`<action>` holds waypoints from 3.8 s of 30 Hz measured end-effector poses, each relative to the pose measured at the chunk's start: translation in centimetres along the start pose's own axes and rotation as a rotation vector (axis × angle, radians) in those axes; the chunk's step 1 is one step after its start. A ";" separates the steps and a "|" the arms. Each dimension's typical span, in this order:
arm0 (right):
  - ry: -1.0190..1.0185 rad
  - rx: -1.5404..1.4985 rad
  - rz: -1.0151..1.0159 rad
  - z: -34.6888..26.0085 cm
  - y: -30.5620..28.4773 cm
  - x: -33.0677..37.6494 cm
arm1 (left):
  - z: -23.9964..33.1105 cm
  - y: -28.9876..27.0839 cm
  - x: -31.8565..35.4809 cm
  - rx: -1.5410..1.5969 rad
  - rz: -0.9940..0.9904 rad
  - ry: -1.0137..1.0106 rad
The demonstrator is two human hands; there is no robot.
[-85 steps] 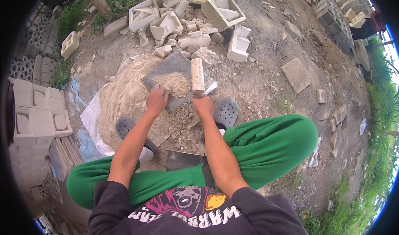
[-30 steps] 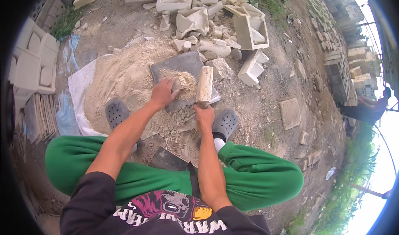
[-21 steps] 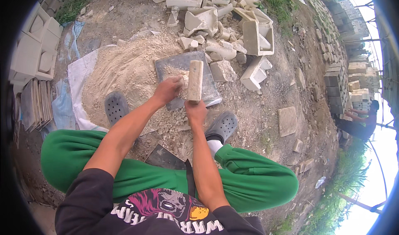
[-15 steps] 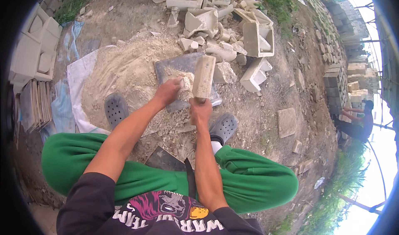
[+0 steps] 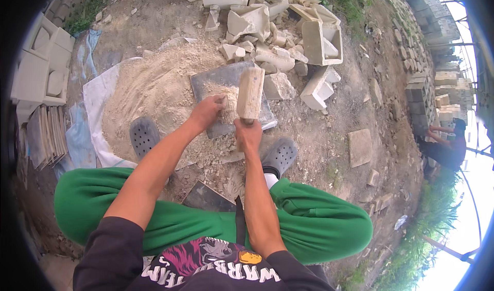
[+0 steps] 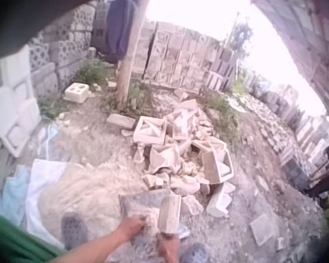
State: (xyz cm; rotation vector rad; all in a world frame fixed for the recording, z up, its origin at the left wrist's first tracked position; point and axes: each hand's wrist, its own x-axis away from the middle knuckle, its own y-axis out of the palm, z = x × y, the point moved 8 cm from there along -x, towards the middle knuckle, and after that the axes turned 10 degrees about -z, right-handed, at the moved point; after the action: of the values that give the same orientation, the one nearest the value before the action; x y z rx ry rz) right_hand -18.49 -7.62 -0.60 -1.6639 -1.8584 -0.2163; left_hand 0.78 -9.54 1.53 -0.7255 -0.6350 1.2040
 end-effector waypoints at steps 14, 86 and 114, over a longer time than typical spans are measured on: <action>-0.143 0.109 0.152 1.3 -0.4 -1.1 | 0.6 -0.3 -0.6 0.041 -0.037 0.010; -0.478 0.098 0.207 -6.9 -0.4 0.7 | -1.4 -0.1 -0.8 0.103 -0.036 0.054; -0.127 -0.037 0.158 -5.3 -2.1 1.7 | -1.9 0.2 0.0 0.024 0.012 0.088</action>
State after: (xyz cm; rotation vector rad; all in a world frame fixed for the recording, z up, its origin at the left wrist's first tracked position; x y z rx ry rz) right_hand -18.67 -9.32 5.13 -1.8785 -1.8121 -0.0815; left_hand 2.07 -9.82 0.18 -0.7589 -0.5427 1.1822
